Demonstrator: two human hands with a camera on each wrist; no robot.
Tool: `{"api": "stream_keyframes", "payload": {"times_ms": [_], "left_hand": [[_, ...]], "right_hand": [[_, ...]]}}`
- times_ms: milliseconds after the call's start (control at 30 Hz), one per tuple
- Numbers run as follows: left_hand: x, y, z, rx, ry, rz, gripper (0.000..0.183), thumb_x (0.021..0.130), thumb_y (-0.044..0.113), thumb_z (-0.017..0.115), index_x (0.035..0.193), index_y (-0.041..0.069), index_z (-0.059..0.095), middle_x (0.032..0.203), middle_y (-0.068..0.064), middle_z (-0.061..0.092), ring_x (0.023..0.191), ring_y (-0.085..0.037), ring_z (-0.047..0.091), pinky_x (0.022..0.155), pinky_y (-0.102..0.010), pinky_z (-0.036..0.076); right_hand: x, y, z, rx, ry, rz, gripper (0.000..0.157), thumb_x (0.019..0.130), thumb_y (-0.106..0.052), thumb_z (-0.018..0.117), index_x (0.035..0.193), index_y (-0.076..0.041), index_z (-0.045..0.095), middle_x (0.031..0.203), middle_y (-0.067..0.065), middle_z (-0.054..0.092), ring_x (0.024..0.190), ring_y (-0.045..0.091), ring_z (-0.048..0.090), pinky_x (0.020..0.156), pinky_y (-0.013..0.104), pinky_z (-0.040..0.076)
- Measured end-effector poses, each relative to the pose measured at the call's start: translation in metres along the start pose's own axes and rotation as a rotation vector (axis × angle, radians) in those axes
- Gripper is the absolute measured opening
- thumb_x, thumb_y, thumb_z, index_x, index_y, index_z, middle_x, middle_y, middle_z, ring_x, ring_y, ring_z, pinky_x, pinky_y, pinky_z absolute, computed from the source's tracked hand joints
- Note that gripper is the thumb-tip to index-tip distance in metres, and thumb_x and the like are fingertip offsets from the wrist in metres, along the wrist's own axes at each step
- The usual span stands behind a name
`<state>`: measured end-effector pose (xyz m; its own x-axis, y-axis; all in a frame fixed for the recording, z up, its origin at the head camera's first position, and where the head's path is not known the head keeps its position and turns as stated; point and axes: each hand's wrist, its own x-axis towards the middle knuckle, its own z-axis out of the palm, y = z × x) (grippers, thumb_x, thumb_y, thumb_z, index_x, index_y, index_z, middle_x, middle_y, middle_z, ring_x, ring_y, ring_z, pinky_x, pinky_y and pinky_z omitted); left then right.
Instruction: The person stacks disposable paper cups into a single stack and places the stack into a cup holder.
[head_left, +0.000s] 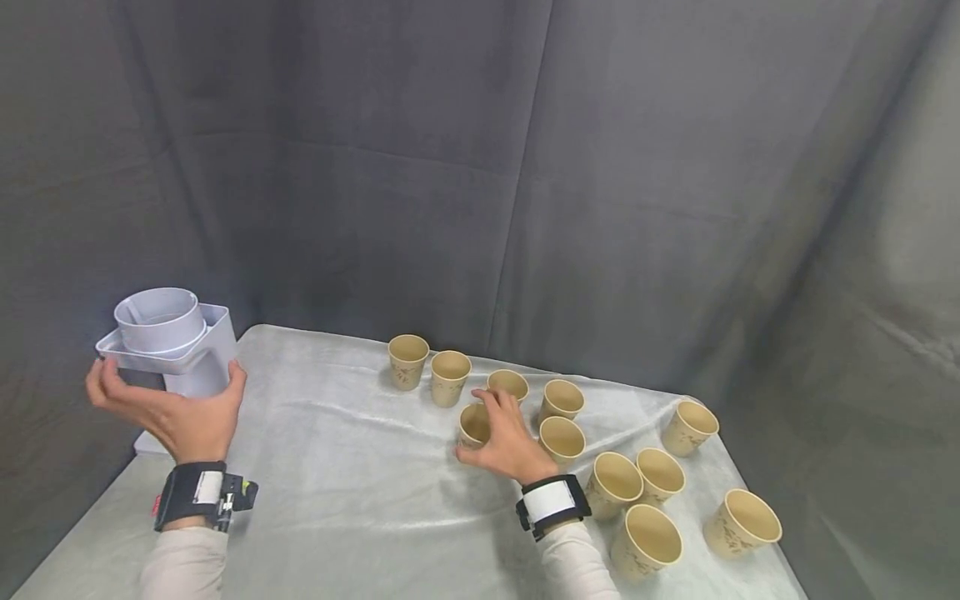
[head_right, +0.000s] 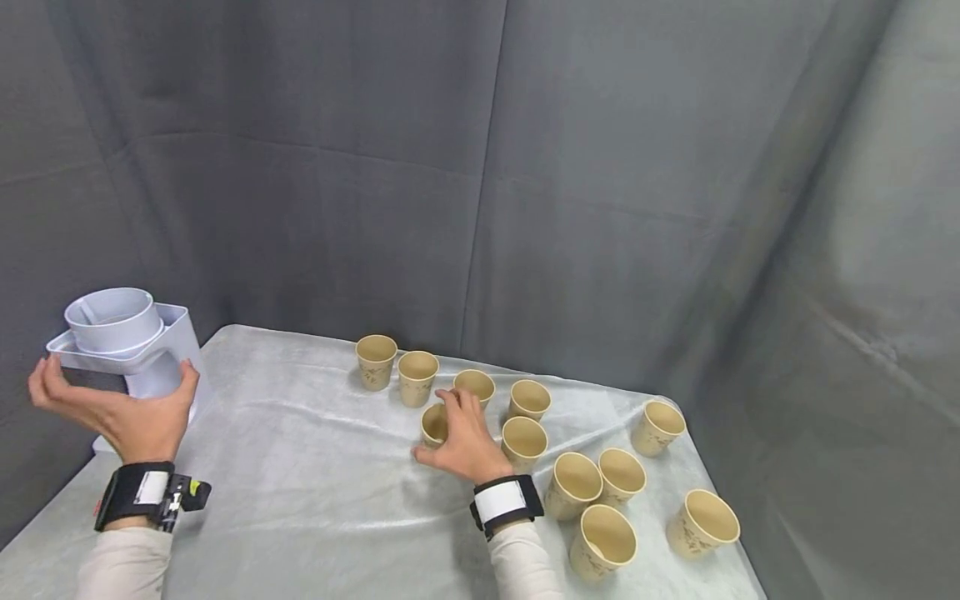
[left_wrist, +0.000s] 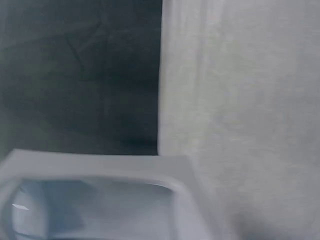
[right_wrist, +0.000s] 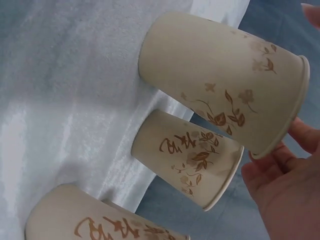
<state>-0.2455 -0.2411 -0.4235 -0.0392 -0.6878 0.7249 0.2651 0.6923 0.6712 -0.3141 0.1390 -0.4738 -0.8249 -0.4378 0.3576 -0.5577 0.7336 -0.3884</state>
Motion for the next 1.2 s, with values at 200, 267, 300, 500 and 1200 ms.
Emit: {"api": "stream_keyframes", "payload": {"times_ms": [200, 267, 300, 500, 1200], "left_hand": [[-0.008, -0.044, 0.002, 0.09, -0.097, -0.203, 0.113, 0.053, 0.046, 0.081, 0.14, 0.017, 0.015, 0.141, 0.0, 0.016, 0.131, -0.008, 0.011, 0.109, -0.032, 0.015], [-0.01, -0.057, 0.004, 0.122, -0.16, -0.264, 0.117, 0.051, 0.049, 0.081, 0.141, 0.02, 0.013, 0.141, 0.003, 0.014, 0.13, -0.007, 0.011, 0.11, -0.031, 0.014], [-0.01, -0.062, 0.005, 0.138, -0.192, -0.29, 0.119, 0.05, 0.05, 0.081, 0.142, 0.021, 0.011, 0.142, 0.004, 0.014, 0.131, -0.006, 0.011, 0.11, -0.031, 0.013], [-0.008, -0.077, 0.009, 0.192, -0.303, -0.386, 0.126, 0.052, 0.053, 0.08, 0.144, 0.024, -0.001, 0.145, 0.006, 0.008, 0.133, -0.006, 0.006, 0.112, -0.03, 0.009], [0.007, -0.103, 0.025, 0.162, -0.444, -0.45, 0.118, 0.061, 0.046, 0.078, 0.143, 0.033, -0.007, 0.144, 0.008, 0.008, 0.132, -0.007, 0.011, 0.112, -0.032, 0.008]], "right_hand": [[0.002, 0.002, 0.004, 0.013, -0.013, 0.007, 0.085, 0.061, -0.051, 0.073, 0.132, -0.016, 0.041, 0.129, 0.004, 0.038, 0.122, 0.018, 0.032, 0.099, 0.04, 0.039], [0.003, 0.002, 0.006, 0.022, -0.021, 0.008, 0.085, 0.061, -0.05, 0.073, 0.132, -0.015, 0.041, 0.129, 0.004, 0.038, 0.122, 0.018, 0.031, 0.099, 0.04, 0.039], [0.003, 0.003, 0.006, 0.024, -0.027, 0.009, 0.085, 0.062, -0.05, 0.072, 0.133, -0.015, 0.041, 0.128, 0.004, 0.038, 0.122, 0.018, 0.031, 0.099, 0.039, 0.038], [0.005, 0.003, 0.011, 0.013, -0.057, 0.017, 0.084, 0.063, -0.049, 0.071, 0.133, -0.014, 0.041, 0.125, 0.002, 0.039, 0.121, 0.017, 0.031, 0.099, 0.037, 0.038], [0.002, 0.008, 0.016, 0.02, -0.047, 0.01, 0.064, 0.074, -0.034, 0.065, 0.131, -0.013, 0.043, 0.123, 0.004, 0.042, 0.12, 0.02, 0.035, 0.1, 0.037, 0.037]]}}
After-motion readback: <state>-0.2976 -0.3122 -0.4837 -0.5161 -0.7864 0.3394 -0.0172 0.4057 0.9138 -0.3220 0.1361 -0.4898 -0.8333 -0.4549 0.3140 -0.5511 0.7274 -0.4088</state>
